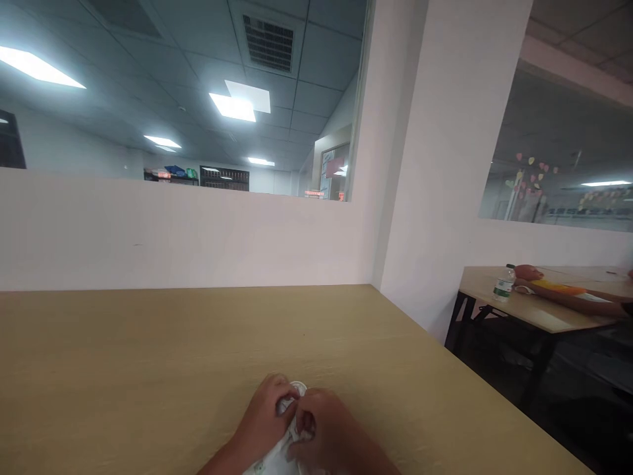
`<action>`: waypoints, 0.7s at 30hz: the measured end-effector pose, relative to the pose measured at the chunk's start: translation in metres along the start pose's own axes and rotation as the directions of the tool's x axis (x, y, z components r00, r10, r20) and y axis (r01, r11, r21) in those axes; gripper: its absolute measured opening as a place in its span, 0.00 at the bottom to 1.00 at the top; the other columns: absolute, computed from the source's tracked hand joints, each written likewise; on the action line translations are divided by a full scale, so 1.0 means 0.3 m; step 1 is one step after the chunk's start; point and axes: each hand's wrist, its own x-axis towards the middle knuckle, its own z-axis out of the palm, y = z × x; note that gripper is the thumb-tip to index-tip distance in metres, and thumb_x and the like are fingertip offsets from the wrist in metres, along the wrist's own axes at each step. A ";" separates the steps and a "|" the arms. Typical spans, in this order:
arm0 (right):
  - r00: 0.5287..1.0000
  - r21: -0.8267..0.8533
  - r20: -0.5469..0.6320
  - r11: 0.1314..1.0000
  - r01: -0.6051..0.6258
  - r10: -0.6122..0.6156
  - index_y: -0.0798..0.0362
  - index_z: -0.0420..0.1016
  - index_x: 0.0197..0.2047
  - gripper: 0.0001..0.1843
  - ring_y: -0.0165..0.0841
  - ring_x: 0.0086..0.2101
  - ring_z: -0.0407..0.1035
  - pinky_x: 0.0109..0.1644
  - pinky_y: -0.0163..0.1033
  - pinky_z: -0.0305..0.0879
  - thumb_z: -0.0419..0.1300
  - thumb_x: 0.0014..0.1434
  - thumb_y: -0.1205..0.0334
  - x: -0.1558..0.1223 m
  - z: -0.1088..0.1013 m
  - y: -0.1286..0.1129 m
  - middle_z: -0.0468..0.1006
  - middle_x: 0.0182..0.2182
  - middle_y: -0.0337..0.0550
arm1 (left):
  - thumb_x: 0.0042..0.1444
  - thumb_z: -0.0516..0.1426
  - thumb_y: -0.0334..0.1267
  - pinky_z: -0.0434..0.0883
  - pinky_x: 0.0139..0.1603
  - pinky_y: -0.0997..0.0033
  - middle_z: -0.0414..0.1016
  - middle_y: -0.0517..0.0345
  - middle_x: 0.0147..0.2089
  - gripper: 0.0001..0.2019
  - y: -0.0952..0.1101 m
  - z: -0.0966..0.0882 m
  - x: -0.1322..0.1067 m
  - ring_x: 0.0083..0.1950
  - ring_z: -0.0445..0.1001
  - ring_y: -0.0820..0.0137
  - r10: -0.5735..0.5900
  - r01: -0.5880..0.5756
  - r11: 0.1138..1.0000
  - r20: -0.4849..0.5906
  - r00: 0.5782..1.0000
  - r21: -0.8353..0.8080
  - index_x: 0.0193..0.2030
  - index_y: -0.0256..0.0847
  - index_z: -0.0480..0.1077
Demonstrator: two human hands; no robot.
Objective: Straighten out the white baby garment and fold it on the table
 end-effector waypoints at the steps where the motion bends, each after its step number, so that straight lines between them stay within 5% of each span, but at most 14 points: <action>1: 1.000 0.002 0.014 1.000 0.008 -0.008 0.54 0.73 0.28 0.09 0.32 0.32 0.67 0.36 0.36 0.57 0.68 0.41 0.68 -0.003 -0.013 -0.002 0.76 0.30 0.37 | 0.62 0.58 0.40 0.64 0.55 0.62 0.74 0.51 0.44 0.08 -0.001 -0.001 0.000 0.50 0.70 0.61 0.000 0.000 1.000 0.005 1.000 -0.006 0.40 0.42 0.78; 7: 0.990 0.006 0.138 1.000 0.017 -0.017 0.54 0.72 0.25 0.04 0.27 0.26 0.65 0.31 0.31 0.56 0.60 0.42 0.71 0.002 -0.083 0.005 0.72 0.24 0.33 | 0.61 0.61 0.38 0.63 0.54 0.62 0.72 0.53 0.45 0.06 0.030 -0.022 0.001 0.50 0.68 0.62 0.022 -0.032 0.993 0.084 0.996 0.115 0.42 0.48 0.80; 12: 0.992 -0.022 0.122 0.999 -0.034 0.036 0.54 0.71 0.23 0.07 0.27 0.26 0.65 0.31 0.33 0.56 0.66 0.44 0.65 0.007 -0.075 0.006 0.73 0.23 0.34 | 0.64 0.55 0.33 0.61 0.52 0.60 0.71 0.53 0.47 0.12 0.069 -0.035 -0.007 0.51 0.67 0.62 0.103 -0.156 0.939 0.183 0.978 0.306 0.41 0.50 0.80; 18: 0.991 -0.021 0.133 1.000 0.012 -0.009 0.53 0.72 0.24 0.04 0.28 0.26 0.66 0.31 0.32 0.57 0.62 0.42 0.69 -0.002 -0.053 0.015 0.75 0.25 0.34 | 0.59 0.58 0.30 0.62 0.55 0.62 0.72 0.55 0.50 0.16 0.058 -0.020 -0.007 0.52 0.68 0.63 0.119 -0.128 0.971 0.058 0.991 0.204 0.50 0.52 0.77; 21: 0.988 -0.035 0.149 0.999 -0.026 0.030 0.54 0.71 0.24 0.02 0.27 0.25 0.65 0.30 0.31 0.56 0.60 0.42 0.68 0.000 -0.063 0.024 0.73 0.23 0.34 | 0.59 0.57 0.32 0.64 0.51 0.65 0.73 0.55 0.45 0.09 0.078 -0.039 0.010 0.48 0.70 0.65 0.087 -0.086 0.990 -0.001 0.996 0.111 0.44 0.45 0.75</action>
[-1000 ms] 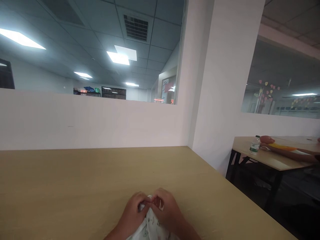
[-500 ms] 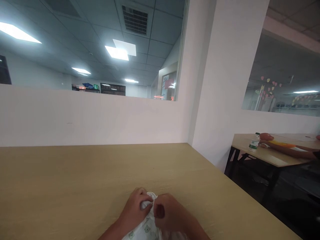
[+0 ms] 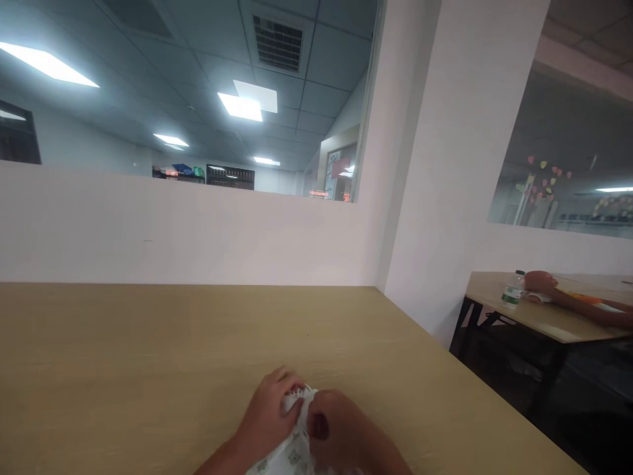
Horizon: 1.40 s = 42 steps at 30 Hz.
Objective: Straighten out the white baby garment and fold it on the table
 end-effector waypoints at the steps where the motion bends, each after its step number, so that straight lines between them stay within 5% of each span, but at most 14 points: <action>1: 1.000 0.008 0.007 1.000 -0.015 0.015 0.54 0.71 0.24 0.02 0.27 0.25 0.65 0.29 0.31 0.56 0.60 0.42 0.68 0.001 -0.009 0.002 0.72 0.23 0.34 | 0.59 0.56 0.32 0.64 0.48 0.66 0.73 0.56 0.41 0.06 0.009 -0.013 0.008 0.45 0.70 0.66 -0.018 0.018 1.000 -0.020 1.000 -0.023 0.41 0.43 0.74; 6: 1.000 0.154 0.016 0.988 -0.005 0.002 0.56 0.70 0.26 0.04 0.27 0.26 0.63 0.28 0.30 0.54 0.57 0.42 0.68 0.002 -0.085 0.022 0.71 0.23 0.34 | 0.58 0.56 0.36 0.64 0.42 0.70 0.70 0.58 0.33 0.05 0.055 -0.083 0.041 0.37 0.69 0.68 -0.084 0.079 0.993 -0.064 0.994 -0.088 0.33 0.39 0.70; 15: 1.000 0.427 0.019 0.904 0.006 -0.016 0.58 0.72 0.29 0.07 0.27 0.27 0.60 0.29 0.30 0.53 0.55 0.43 0.69 -0.005 -0.165 0.090 0.70 0.24 0.37 | 0.53 0.57 0.35 0.60 0.32 0.75 0.73 0.62 0.28 0.06 0.093 -0.111 0.034 0.30 0.68 0.72 -0.136 0.155 0.987 0.294 0.946 -0.042 0.28 0.39 0.75; 24: 0.998 0.506 0.056 0.861 -0.042 0.015 0.58 0.71 0.29 0.08 0.28 0.27 0.64 0.29 0.29 0.56 0.55 0.43 0.66 0.007 -0.156 0.122 0.72 0.25 0.38 | 0.64 0.52 0.38 0.64 0.43 0.67 0.79 0.59 0.40 0.11 0.142 0.026 -0.034 0.42 0.74 0.64 -0.047 0.030 0.997 0.259 0.965 0.069 0.36 0.45 0.77; 28: 0.998 0.495 0.067 0.867 -0.051 0.020 0.58 0.71 0.28 0.07 0.27 0.27 0.62 0.28 0.28 0.54 0.56 0.42 0.66 0.011 -0.140 0.127 0.71 0.24 0.37 | 0.59 0.56 0.36 0.66 0.50 0.65 0.79 0.61 0.50 0.13 0.117 0.066 -0.047 0.50 0.75 0.60 -0.086 0.062 0.994 0.284 0.955 0.092 0.47 0.54 0.79; 36: 0.997 0.392 0.076 0.920 -0.007 -0.025 0.58 0.72 0.28 0.06 0.24 0.25 0.59 0.28 0.28 0.52 0.58 0.43 0.70 0.012 -0.117 0.107 0.67 0.22 0.33 | 0.47 0.63 0.31 0.64 0.39 0.72 0.74 0.60 0.34 0.05 0.072 0.042 -0.033 0.37 0.70 0.69 -0.097 0.127 0.972 0.154 0.983 -0.199 0.33 0.42 0.78; 42: 0.994 0.393 0.086 0.919 0.022 -0.061 0.58 0.72 0.29 0.05 0.25 0.25 0.60 0.27 0.28 0.53 0.59 0.45 0.72 0.013 -0.088 0.083 0.68 0.22 0.33 | 0.44 0.65 0.36 0.57 0.28 0.75 0.65 0.64 0.23 0.08 0.049 0.050 -0.038 0.27 0.62 0.74 -0.298 0.362 0.858 0.220 0.929 -0.364 0.27 0.37 0.69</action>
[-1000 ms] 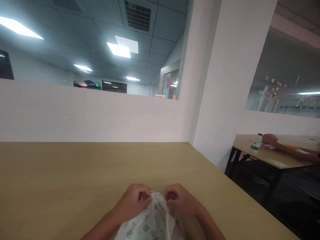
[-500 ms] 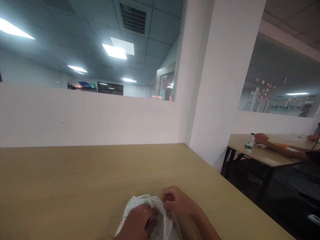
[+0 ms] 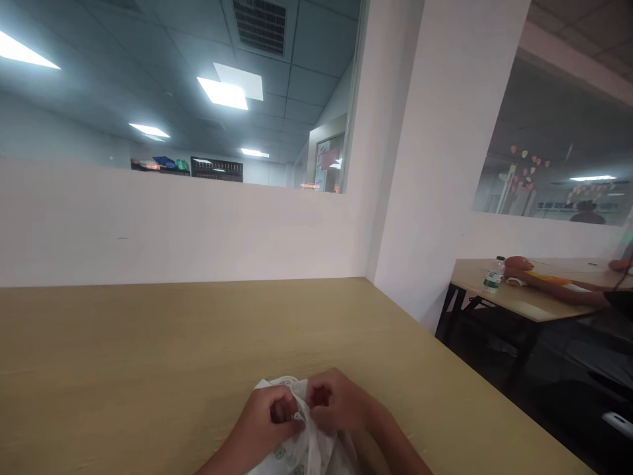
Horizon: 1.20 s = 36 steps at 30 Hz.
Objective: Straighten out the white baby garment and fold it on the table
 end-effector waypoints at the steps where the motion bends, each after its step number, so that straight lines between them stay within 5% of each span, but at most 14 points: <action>1: 1.000 0.003 0.014 1.000 0.013 -0.013 0.58 0.73 0.29 0.05 0.25 0.25 0.61 0.28 0.28 0.54 0.60 0.45 0.71 0.002 0.007 -0.001 0.69 0.22 0.33 | 0.42 0.65 0.36 0.56 0.28 0.75 0.64 0.64 0.23 0.09 -0.002 0.001 0.003 0.27 0.62 0.74 -0.011 0.011 1.000 -0.006 1.000 -0.014 0.26 0.37 0.69; 7: 0.999 0.086 0.035 0.996 0.021 -0.024 0.57 0.78 0.35 0.08 0.26 0.26 0.64 0.31 0.29 0.59 0.67 0.51 0.63 0.011 0.031 0.004 0.72 0.24 0.35 | 0.39 0.64 0.36 0.54 0.27 0.75 0.63 0.65 0.22 0.10 -0.017 -0.001 0.019 0.26 0.60 0.75 -0.007 0.009 0.993 0.017 1.000 -0.120 0.26 0.36 0.67; 19: 0.993 0.131 -0.063 0.988 -0.087 0.096 0.58 0.78 0.31 0.07 0.25 0.24 0.64 0.27 0.28 0.56 0.68 0.47 0.66 0.023 0.058 0.004 0.73 0.22 0.35 | 0.36 0.63 0.33 0.54 0.26 0.77 0.68 0.62 0.22 0.10 -0.071 -0.020 0.033 0.24 0.64 0.74 -0.105 0.134 0.938 0.105 0.989 -0.321 0.28 0.34 0.70; 26: 0.993 0.154 -0.083 0.986 -0.071 0.085 0.58 0.78 0.30 0.07 0.24 0.23 0.63 0.26 0.27 0.56 0.67 0.44 0.68 0.025 0.065 0.015 0.73 0.22 0.35 | 0.40 0.71 0.43 0.64 0.30 0.73 0.74 0.54 0.25 0.18 -0.025 -0.049 0.027 0.27 0.71 0.70 -0.111 0.187 0.906 0.212 0.971 -0.379 0.31 0.33 0.72; 31: 0.988 0.145 -0.106 0.984 -0.099 0.115 0.58 0.77 0.29 0.05 0.24 0.22 0.63 0.24 0.26 0.54 0.65 0.45 0.69 0.033 0.084 0.037 0.74 0.22 0.36 | 0.42 0.72 0.56 0.68 0.33 0.71 0.75 0.51 0.27 0.26 -0.004 -0.053 0.020 0.29 0.73 0.68 -0.112 0.183 0.915 0.209 0.971 -0.359 0.33 0.32 0.73; 36: 0.985 0.096 -0.130 0.990 -0.102 0.114 0.58 0.77 0.28 0.07 0.24 0.22 0.63 0.23 0.26 0.53 0.70 0.46 0.65 0.045 0.088 0.071 0.73 0.21 0.36 | 0.37 0.74 0.57 0.64 0.29 0.73 0.73 0.55 0.24 0.28 -0.020 -0.042 0.029 0.27 0.71 0.69 -0.138 0.186 0.931 0.171 0.976 -0.313 0.31 0.33 0.72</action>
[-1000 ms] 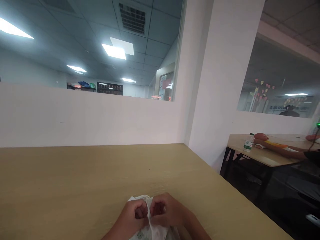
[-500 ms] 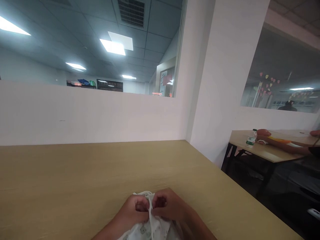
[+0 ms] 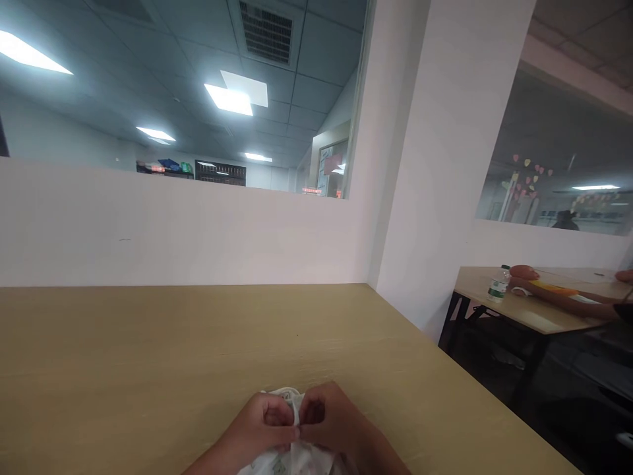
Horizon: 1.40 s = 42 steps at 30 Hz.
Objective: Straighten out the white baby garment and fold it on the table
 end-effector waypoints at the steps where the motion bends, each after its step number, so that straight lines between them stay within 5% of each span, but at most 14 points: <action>1: 1.000 0.000 0.016 1.000 -0.002 0.002 0.58 0.77 0.28 0.08 0.24 0.22 0.63 0.23 0.26 0.53 0.70 0.46 0.64 0.002 -0.004 0.003 0.73 0.21 0.36 | 0.36 0.74 0.57 0.63 0.29 0.73 0.72 0.56 0.24 0.29 -0.001 0.002 0.001 0.26 0.71 0.69 -0.002 0.002 1.000 -0.013 1.000 -0.004 0.30 0.33 0.72; 15: 0.990 0.165 0.130 0.984 -0.074 0.053 0.56 0.76 0.32 0.07 0.25 0.21 0.58 0.23 0.30 0.51 0.66 0.51 0.61 0.003 -0.028 -0.011 0.68 0.21 0.35 | 0.43 0.73 0.53 0.67 0.35 0.73 0.73 0.53 0.32 0.25 0.001 0.001 -0.013 0.32 0.71 0.71 0.012 -0.013 0.980 -0.008 1.000 -0.196 0.37 0.32 0.75; 20: 0.997 0.139 -0.063 0.989 0.056 -0.048 0.57 0.76 0.33 0.05 0.26 0.27 0.62 0.29 0.30 0.55 0.65 0.50 0.67 0.020 0.000 -0.005 0.71 0.25 0.36 | 0.44 0.72 0.55 0.66 0.35 0.73 0.73 0.54 0.30 0.26 0.001 0.017 -0.006 0.32 0.70 0.70 0.042 -0.070 0.977 -0.140 0.989 -0.203 0.37 0.32 0.77; 25: 0.950 -0.010 -0.251 0.982 0.189 -0.185 0.56 0.75 0.31 0.02 0.28 0.30 0.67 0.34 0.31 0.61 0.62 0.51 0.70 0.008 0.038 -0.053 0.74 0.28 0.38 | 0.41 0.73 0.56 0.67 0.35 0.72 0.74 0.52 0.32 0.29 0.006 0.022 -0.006 0.33 0.72 0.69 0.020 -0.079 0.970 -0.249 0.968 -0.230 0.39 0.32 0.76; 42: 0.935 0.019 -0.312 0.983 0.181 -0.166 0.56 0.76 0.30 0.06 0.29 0.28 0.66 0.33 0.33 0.61 0.63 0.54 0.62 0.017 0.073 -0.031 0.74 0.27 0.39 | 0.45 0.70 0.56 0.64 0.30 0.74 0.72 0.56 0.27 0.25 0.010 0.031 -0.016 0.29 0.70 0.71 0.096 -0.151 0.968 -0.260 0.961 -0.199 0.37 0.34 0.74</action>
